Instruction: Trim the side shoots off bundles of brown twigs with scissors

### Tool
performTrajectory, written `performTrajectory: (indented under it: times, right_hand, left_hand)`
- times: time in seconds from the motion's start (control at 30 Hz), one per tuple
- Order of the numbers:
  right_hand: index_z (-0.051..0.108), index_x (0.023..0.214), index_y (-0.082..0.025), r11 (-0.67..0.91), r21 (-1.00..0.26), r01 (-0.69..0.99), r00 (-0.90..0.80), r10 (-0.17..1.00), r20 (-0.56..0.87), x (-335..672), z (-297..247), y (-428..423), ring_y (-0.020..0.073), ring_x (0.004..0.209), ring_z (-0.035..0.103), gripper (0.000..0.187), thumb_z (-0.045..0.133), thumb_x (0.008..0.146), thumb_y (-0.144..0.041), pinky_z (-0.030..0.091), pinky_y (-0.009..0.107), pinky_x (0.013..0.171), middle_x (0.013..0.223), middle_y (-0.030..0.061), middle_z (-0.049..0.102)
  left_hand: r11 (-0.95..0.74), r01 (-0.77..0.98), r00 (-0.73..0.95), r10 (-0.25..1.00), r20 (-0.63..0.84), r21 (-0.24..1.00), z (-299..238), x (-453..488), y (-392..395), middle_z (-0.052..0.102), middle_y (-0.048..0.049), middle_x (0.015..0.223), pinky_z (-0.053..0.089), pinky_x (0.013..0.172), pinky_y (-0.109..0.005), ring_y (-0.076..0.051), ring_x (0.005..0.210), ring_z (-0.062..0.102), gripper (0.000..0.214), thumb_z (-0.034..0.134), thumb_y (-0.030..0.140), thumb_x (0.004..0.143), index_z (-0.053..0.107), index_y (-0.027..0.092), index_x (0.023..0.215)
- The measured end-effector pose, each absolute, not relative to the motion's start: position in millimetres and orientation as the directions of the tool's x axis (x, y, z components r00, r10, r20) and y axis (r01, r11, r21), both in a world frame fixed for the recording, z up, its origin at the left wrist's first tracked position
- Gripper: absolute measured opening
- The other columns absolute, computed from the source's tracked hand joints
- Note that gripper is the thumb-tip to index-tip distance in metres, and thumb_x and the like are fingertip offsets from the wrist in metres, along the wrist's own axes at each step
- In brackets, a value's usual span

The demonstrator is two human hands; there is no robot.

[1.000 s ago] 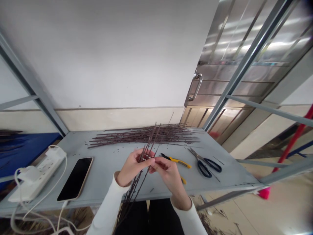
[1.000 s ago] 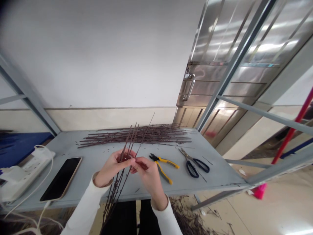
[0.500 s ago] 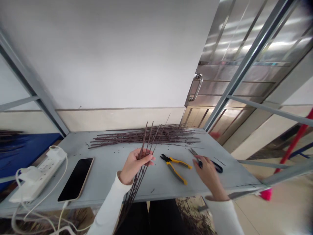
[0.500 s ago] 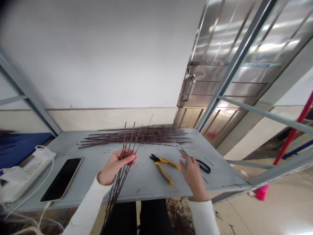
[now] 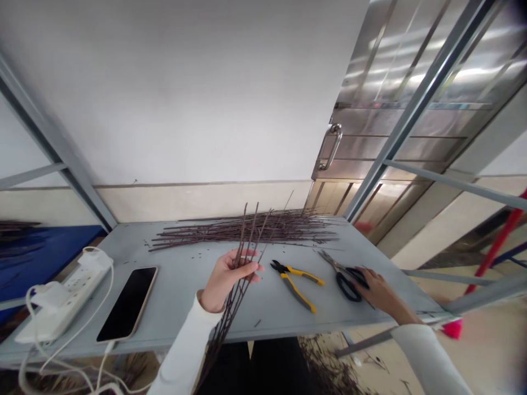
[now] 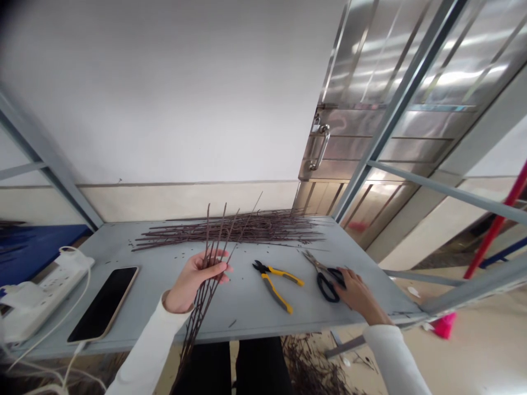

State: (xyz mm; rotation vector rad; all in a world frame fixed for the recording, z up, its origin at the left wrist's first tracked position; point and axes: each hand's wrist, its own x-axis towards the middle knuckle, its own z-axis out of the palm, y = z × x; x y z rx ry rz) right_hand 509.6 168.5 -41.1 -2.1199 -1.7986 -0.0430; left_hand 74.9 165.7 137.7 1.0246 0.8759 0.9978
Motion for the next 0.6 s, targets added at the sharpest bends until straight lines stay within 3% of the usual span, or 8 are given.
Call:
performTrajectory:
  times: [0.17,0.33,0.47,0.6]
  right_hand:
    - [0.057,0.102,-0.015,-0.118,-0.216,0.969,0.171,0.955,0.242,518,-38,184,0.0311,0.101,0.057,0.04,0.053,0.069,-0.038,0.043,0.041,0.087,0.107,0.0178,0.061]
    - [0.058,0.094,-0.019,-0.106,-0.22,0.97,0.161,0.955,0.25,512,-33,188,0.0304,0.097,0.058,0.031,0.05,0.071,-0.038,0.042,0.042,0.088,0.101,0.0166,0.062]
    - [0.056,0.094,-0.017,-0.102,-0.241,0.965,0.162,0.956,0.243,499,-34,180,0.0327,0.093,0.059,0.04,0.05,0.07,-0.048,0.042,0.046,0.087,0.096,0.0181,0.062]
    - [0.054,0.091,-0.016,-0.087,-0.298,0.951,0.147,0.972,0.185,494,-31,176,0.0304,0.087,0.063,0.041,0.048,0.068,-0.05,0.047,0.041,0.081,0.089,0.0166,0.066]
  left_hand:
    - [0.225,-0.301,0.352,0.929,-0.111,0.927,142,73,169,0.072,-0.0056,0.068,0.05,0.054,-0.022,-0.013,0.052,0.065,0.026,0.078,0.028,0.064,0.065,0.011,0.079]
    - [0.224,-0.328,0.359,0.928,-0.098,0.918,149,74,173,0.072,-0.0055,0.067,0.05,0.051,-0.021,-0.012,0.051,0.064,0.025,0.079,0.027,0.063,0.063,0.012,0.076]
    - [0.228,-0.338,0.362,0.927,-0.097,0.913,152,75,172,0.073,-0.0055,0.067,0.049,0.05,-0.02,-0.012,0.05,0.064,0.027,0.079,0.027,0.063,0.059,0.013,0.075]
    - [0.233,-0.342,0.38,0.92,-0.093,0.91,155,75,169,0.073,-0.0051,0.067,0.049,0.05,-0.019,-0.011,0.05,0.064,0.027,0.078,0.026,0.064,0.056,0.014,0.074]
